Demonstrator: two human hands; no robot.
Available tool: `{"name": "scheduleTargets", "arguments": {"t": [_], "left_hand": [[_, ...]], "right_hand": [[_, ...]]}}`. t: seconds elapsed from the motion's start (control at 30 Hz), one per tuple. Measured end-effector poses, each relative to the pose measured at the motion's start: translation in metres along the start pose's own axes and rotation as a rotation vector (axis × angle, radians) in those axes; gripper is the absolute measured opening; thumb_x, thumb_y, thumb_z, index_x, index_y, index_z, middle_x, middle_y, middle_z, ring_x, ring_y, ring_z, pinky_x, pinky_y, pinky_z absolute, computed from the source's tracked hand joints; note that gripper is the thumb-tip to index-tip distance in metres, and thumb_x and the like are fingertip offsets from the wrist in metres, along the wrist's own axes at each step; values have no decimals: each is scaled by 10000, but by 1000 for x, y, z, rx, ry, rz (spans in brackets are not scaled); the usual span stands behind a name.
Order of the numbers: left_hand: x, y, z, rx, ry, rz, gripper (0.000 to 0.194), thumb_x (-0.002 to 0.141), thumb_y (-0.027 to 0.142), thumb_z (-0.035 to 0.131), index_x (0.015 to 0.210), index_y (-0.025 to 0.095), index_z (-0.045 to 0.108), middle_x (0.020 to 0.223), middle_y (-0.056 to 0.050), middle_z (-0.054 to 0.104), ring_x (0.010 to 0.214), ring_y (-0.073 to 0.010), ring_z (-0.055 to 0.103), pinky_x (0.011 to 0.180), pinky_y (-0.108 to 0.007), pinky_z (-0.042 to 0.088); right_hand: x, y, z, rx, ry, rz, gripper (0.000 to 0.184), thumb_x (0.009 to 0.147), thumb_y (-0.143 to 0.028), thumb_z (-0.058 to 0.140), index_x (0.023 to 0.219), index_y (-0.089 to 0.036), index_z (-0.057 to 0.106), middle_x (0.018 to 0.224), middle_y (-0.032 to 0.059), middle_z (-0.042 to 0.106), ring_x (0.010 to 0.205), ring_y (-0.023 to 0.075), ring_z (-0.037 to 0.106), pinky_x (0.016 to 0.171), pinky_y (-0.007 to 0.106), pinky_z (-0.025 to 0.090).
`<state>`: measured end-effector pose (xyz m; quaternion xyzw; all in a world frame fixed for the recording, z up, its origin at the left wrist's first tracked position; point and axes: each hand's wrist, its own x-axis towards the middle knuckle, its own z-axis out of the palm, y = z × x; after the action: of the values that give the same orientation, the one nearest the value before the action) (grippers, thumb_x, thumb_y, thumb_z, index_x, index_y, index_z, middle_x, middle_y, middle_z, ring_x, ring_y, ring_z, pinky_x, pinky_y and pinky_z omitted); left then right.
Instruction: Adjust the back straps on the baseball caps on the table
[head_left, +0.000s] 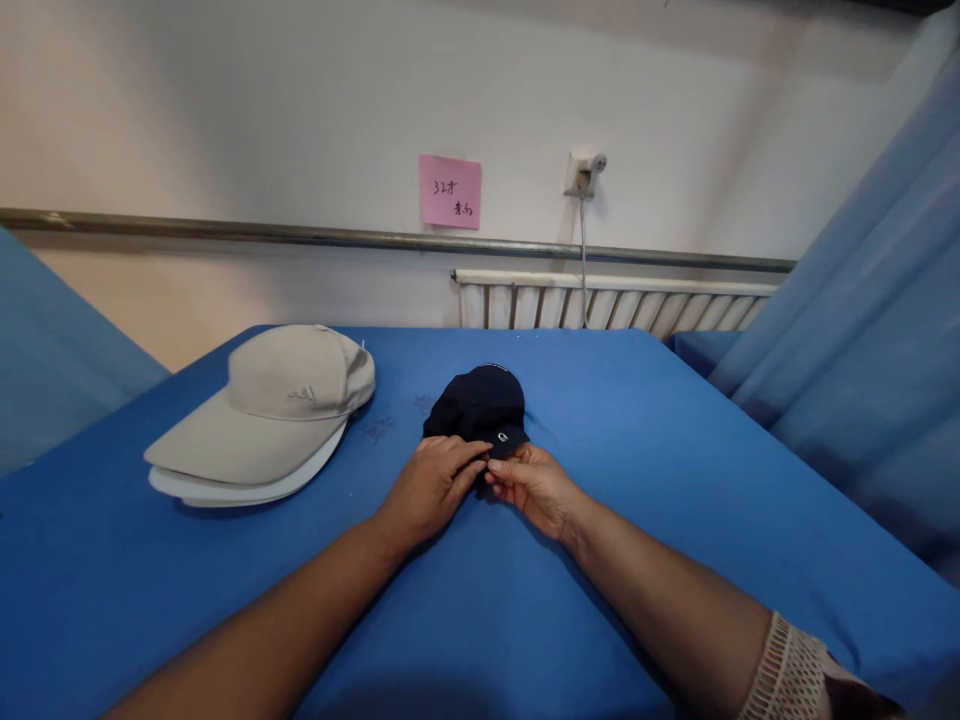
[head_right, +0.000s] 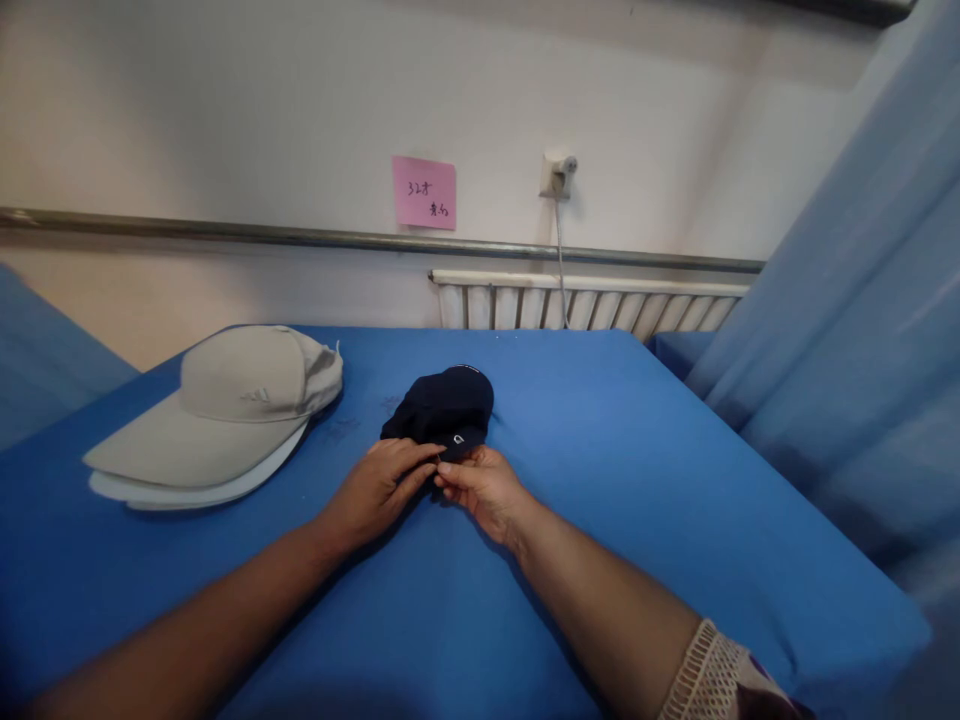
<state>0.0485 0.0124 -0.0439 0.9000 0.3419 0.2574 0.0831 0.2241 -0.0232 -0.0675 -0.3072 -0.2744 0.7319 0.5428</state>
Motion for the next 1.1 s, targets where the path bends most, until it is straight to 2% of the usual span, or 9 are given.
{"name": "scheduleTargets", "arguments": {"t": [0.27,0.53,0.77,0.87,1.0,1.1], "left_hand": [[2,7,-4,-87,52,-59,129,913,275,555,975,210,648,913,-18,718,863,-193,634,835,-354,444],[1,9,-3,-84,69,-75,150,890,282,577,1001,207,644,873,-17,710,827,-194,630,808,-360,454],[-1,10,-5,-55,158,-137,185,860,325,600,996,204,633,878,-37,713,869,-226,641,859,-425,462],[0,7,-9,-138,225,-212,185,862,324,580,997,209,635,917,-46,725,904,-229,658,871,-421,484],[2,0,-15,-331,330,-369,193,879,327,541,1009,209,622,877,-37,732,847,-200,680,777,-356,540],[1,-2,-14,-406,310,-423,174,884,325,536,978,203,616,849,-25,732,767,-176,683,710,-317,548]], "right_hand": [[3,3,-4,-5,28,33,320,599,-234,896,807,-139,673,759,3,680,676,94,613,649,235,450],[2,5,-1,-81,96,-6,357,585,-304,902,751,-152,625,697,1,661,633,106,592,629,258,449],[0,1,1,-33,76,0,314,600,-288,893,733,-142,650,690,-3,652,632,93,580,619,238,429],[1,-2,-1,9,95,23,291,616,-284,885,742,-143,664,720,-2,659,626,84,575,619,234,431],[3,-3,-5,38,98,39,282,628,-287,881,767,-151,677,759,10,676,664,90,594,635,229,447],[3,-4,-7,31,99,35,292,623,-294,886,773,-154,678,771,15,680,677,96,597,634,227,455]]}}
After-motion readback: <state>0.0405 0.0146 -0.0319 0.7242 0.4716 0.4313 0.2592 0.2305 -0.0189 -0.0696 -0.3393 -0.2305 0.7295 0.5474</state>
